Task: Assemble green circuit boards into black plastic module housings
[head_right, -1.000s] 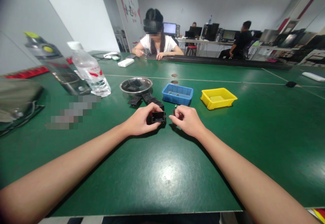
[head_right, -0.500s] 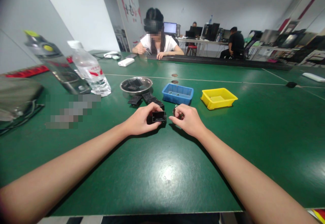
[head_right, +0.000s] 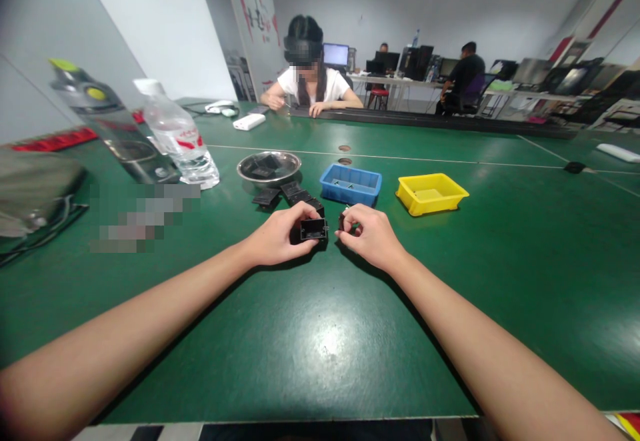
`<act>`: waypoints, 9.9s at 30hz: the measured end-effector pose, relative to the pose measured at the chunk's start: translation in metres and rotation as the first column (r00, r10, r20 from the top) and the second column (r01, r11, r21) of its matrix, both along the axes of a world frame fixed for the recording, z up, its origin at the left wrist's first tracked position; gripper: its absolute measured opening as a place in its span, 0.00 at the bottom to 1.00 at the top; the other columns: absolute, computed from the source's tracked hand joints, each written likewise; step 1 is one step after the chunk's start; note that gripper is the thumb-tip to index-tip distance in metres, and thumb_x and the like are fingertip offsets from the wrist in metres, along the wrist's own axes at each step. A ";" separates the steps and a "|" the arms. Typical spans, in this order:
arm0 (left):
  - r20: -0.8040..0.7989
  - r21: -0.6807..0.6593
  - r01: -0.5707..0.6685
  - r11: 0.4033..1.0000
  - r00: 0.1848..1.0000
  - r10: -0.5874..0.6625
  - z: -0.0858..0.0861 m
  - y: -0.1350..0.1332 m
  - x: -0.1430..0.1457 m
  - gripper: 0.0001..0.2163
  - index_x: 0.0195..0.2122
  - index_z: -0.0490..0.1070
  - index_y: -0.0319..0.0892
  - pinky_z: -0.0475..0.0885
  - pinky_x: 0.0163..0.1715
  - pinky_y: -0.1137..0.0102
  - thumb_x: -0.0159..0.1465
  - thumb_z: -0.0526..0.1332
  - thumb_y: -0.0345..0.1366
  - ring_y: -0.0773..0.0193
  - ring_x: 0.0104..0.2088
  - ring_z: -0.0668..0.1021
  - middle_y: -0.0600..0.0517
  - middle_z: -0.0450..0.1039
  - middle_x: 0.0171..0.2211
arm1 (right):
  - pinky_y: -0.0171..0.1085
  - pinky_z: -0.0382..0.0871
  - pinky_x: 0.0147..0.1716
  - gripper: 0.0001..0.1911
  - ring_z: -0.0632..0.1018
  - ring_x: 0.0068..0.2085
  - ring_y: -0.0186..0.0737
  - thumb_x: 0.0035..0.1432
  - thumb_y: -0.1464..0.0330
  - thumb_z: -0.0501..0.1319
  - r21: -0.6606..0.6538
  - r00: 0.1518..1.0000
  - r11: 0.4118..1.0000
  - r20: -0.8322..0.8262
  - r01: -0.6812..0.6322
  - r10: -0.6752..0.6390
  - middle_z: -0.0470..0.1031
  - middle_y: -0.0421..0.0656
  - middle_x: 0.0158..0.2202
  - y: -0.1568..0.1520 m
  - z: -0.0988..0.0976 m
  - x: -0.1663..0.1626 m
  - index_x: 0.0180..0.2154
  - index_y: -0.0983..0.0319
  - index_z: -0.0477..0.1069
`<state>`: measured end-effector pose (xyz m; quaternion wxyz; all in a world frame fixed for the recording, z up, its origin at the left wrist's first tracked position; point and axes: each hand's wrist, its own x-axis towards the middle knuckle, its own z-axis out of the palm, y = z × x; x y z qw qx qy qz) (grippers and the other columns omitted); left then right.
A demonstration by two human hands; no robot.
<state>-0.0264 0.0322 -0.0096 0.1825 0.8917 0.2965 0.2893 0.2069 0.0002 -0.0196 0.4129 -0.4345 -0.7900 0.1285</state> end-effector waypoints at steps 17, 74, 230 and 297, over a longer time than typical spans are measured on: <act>0.006 0.022 0.004 1.000 1.000 -0.004 -0.002 0.002 -0.001 0.14 0.45 0.64 0.42 0.73 0.38 0.69 0.59 0.62 0.34 0.63 0.36 0.77 0.52 0.74 0.39 | 0.37 0.71 0.35 0.08 0.80 0.37 0.41 0.52 0.72 0.64 -0.013 0.997 0.997 -0.010 -0.075 0.075 0.81 0.46 0.40 -0.001 0.001 -0.002 0.25 0.59 0.65; -0.038 0.087 0.063 0.994 0.997 -0.060 0.000 -0.002 0.001 0.13 0.46 0.68 0.41 0.74 0.41 0.68 0.60 0.62 0.36 0.60 0.40 0.80 0.50 0.77 0.41 | 0.31 0.63 0.26 0.05 0.71 0.23 0.32 0.57 0.71 0.63 -0.002 0.998 1.000 0.065 -0.004 0.004 0.79 0.39 0.26 -0.002 0.002 -0.002 0.30 0.61 0.78; 0.062 0.137 0.026 0.990 0.997 -0.034 0.000 -0.002 0.001 0.14 0.46 0.67 0.41 0.75 0.42 0.67 0.60 0.63 0.35 0.61 0.40 0.79 0.50 0.76 0.41 | 0.32 0.60 0.27 0.08 0.69 0.24 0.31 0.58 0.73 0.60 -0.011 0.992 0.998 0.111 -0.056 0.057 0.75 0.40 0.26 -0.004 0.002 -0.001 0.34 0.64 0.79; 0.063 0.154 0.036 0.987 0.997 -0.046 0.000 -0.004 0.001 0.15 0.49 0.67 0.41 0.74 0.41 0.68 0.62 0.63 0.38 0.61 0.40 0.80 0.48 0.76 0.43 | 0.32 0.57 0.29 0.07 0.68 0.26 0.33 0.63 0.71 0.58 -0.092 0.975 0.995 0.216 -0.036 0.056 0.71 0.38 0.25 -0.003 0.004 -0.004 0.30 0.61 0.69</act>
